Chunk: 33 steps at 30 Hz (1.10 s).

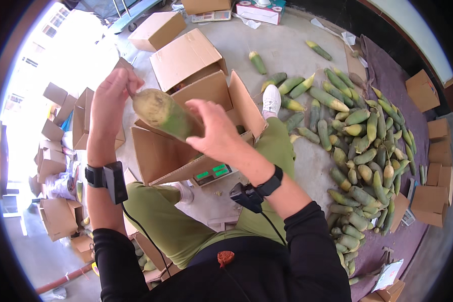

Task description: Sorting and packing papayas into cardboard boxes on a production floor.

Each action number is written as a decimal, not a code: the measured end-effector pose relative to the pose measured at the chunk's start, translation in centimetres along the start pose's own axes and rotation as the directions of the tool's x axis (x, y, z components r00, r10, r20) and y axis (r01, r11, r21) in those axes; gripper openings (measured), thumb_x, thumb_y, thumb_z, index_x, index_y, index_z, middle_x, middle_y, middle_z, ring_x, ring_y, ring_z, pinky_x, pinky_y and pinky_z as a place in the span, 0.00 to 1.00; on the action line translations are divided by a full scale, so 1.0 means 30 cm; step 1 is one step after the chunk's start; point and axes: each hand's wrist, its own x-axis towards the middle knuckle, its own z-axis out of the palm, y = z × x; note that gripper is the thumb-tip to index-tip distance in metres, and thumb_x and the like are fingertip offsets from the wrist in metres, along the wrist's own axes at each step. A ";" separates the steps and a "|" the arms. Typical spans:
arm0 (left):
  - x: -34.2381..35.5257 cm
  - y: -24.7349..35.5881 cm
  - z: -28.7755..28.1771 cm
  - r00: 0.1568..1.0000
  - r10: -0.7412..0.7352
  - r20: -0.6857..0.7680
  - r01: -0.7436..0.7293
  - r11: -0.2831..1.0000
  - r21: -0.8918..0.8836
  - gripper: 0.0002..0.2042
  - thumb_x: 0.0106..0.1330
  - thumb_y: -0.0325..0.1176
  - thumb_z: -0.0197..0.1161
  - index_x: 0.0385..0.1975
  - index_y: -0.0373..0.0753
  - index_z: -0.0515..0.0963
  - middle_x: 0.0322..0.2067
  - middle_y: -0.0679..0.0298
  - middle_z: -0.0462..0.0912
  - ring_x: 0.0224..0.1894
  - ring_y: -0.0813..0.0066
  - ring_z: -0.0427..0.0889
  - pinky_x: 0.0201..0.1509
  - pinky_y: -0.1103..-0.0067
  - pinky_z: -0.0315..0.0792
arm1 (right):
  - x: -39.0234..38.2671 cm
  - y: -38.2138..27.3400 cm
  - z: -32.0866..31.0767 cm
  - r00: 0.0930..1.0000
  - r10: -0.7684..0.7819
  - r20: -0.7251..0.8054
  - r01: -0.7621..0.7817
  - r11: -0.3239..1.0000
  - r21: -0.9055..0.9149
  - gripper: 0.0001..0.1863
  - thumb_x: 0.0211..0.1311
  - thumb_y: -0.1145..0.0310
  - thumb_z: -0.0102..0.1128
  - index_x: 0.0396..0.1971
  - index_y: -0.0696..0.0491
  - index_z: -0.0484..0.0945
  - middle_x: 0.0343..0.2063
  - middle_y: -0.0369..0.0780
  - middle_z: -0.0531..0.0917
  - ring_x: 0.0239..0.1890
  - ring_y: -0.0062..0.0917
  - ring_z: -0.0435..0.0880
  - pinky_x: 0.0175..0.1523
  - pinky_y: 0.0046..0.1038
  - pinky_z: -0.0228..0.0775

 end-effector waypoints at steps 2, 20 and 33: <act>-0.035 -0.051 0.018 0.999 -0.041 0.031 0.038 0.996 0.082 0.13 0.71 0.35 0.49 0.27 0.35 0.75 0.23 0.69 0.73 0.33 0.79 0.73 0.45 0.80 0.65 | -0.019 -0.005 -0.078 0.995 0.086 -0.045 -0.079 0.988 0.136 0.29 0.48 0.72 0.64 0.54 0.53 0.68 0.45 0.39 0.76 0.48 0.26 0.74 0.53 0.29 0.66; -0.094 -0.646 -0.056 0.772 -0.635 0.020 0.583 0.721 0.374 0.11 0.69 0.35 0.49 0.31 0.36 0.76 0.22 0.65 0.79 0.17 0.83 0.73 0.20 0.86 0.69 | -1.012 0.755 -0.338 0.512 0.726 -0.459 -0.799 0.599 0.056 0.10 0.53 0.73 0.59 0.36 0.56 0.80 0.29 0.43 0.84 0.32 0.28 0.83 0.40 0.28 0.74; -0.024 -0.680 0.113 0.707 -0.603 0.370 0.649 0.761 0.001 0.17 0.71 0.34 0.50 0.55 0.30 0.66 0.54 0.56 0.71 0.61 0.65 0.69 0.58 0.74 0.69 | -1.318 0.790 -0.281 0.221 0.941 -0.256 -0.963 0.168 -0.211 0.12 0.49 0.72 0.55 0.35 0.52 0.82 0.36 0.47 0.83 0.42 0.40 0.81 0.48 0.35 0.73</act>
